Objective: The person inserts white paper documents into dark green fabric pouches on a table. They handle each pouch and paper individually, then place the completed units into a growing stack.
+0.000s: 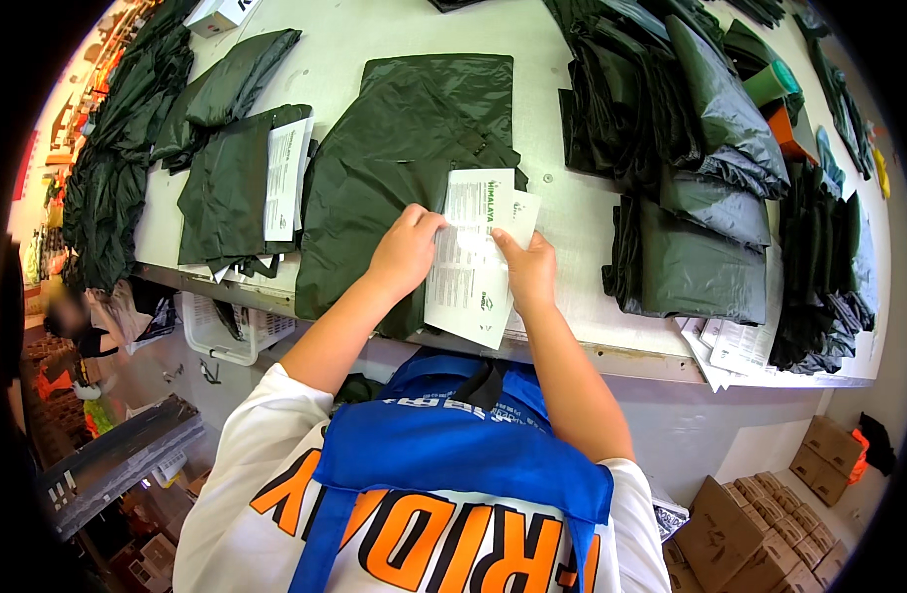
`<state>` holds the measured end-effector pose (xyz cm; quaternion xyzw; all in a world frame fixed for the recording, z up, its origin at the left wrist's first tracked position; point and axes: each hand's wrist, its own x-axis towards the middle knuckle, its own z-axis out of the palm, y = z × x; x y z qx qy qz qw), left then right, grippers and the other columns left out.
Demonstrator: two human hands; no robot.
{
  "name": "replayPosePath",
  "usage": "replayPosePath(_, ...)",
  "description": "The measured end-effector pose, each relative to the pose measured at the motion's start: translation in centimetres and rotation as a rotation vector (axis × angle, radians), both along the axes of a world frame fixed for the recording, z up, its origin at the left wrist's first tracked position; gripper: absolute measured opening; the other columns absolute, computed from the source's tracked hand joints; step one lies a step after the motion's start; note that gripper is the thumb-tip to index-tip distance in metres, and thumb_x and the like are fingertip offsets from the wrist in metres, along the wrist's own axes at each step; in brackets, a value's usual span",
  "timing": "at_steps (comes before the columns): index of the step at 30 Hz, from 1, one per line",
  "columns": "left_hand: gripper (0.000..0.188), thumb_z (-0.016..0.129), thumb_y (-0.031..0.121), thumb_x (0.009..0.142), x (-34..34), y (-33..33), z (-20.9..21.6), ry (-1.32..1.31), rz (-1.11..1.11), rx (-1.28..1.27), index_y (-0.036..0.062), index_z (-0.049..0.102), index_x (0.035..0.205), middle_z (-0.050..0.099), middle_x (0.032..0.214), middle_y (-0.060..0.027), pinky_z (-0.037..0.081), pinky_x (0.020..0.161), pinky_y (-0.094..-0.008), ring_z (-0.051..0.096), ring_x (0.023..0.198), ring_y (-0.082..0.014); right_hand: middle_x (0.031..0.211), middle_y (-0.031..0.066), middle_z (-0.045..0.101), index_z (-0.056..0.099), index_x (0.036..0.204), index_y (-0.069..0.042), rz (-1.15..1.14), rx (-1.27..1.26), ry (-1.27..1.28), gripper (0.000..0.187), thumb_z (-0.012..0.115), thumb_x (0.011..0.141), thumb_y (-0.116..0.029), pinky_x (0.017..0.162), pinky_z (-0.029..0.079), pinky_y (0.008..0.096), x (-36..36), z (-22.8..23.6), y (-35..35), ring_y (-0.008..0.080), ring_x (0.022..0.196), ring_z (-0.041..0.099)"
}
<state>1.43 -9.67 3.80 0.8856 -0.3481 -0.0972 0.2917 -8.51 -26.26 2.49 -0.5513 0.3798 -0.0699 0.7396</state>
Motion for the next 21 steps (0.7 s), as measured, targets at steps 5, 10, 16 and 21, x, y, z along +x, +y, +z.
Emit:
replayPosePath(5, 0.045, 0.055, -0.007, 0.074, 0.1, 1.3, 1.9, -0.156, 0.057, 0.040, 0.0120, 0.059, 0.114, 0.053, 0.109, -0.0130, 0.049, 0.081, -0.0395, 0.055, 0.099, -0.0329, 0.081, 0.0037, 0.064, 0.064, 0.098, 0.003, 0.202, 0.183, -0.015, 0.021, 0.060, 0.091, -0.016, 0.062, 0.045, 0.0258, -0.8, 2.3, -1.4, 0.0099, 0.069, 0.056)
replayPosePath(10, 0.038, 0.063, 0.006, 0.067, -2.1, -0.7, 4.2, -0.416, -0.606, -0.183, 0.0216, 0.062, 0.102, 0.055, 0.112, 0.0006, 0.037, 0.099, -0.0426, 0.049, 0.112, -0.0238, 0.075, 0.0024, 0.063, 0.066, 0.093, 0.001, 0.321, -0.045, 0.052, 0.019, 0.059, 0.090, -0.017, 0.056, 0.044, 0.0283, 0.2, 2.9, -1.7, 0.0094, 0.063, 0.054)
replayPosePath(16, 0.017, 0.066, 0.014, 0.067, -1.6, 0.4, 4.1, -0.437, -0.683, -0.032, 0.0173, 0.064, 0.083, 0.055, 0.100, 0.0032, 0.030, 0.103, -0.0449, 0.048, 0.108, -0.0200, 0.072, 0.0247, 0.059, 0.060, 0.091, 0.007, 0.380, -0.926, 0.243, 0.027, 0.061, 0.088, -0.020, 0.062, 0.048, 0.0417, -0.3, 2.0, -5.8, 0.0340, 0.065, 0.060)
replayPosePath(21, 0.034, 0.066, 0.006, 0.065, -0.9, 0.3, 4.9, -0.447, -0.542, -0.235, 0.0170, 0.066, 0.097, 0.055, 0.112, -0.0018, 0.039, 0.095, -0.0430, 0.049, 0.106, -0.0236, 0.081, 0.0224, 0.063, 0.059, 0.094, 0.004, 0.221, -0.805, 0.227, 0.023, 0.058, 0.090, -0.018, 0.066, 0.046, 0.0384, -1.1, 5.9, -9.3, 0.0336, 0.073, 0.061)
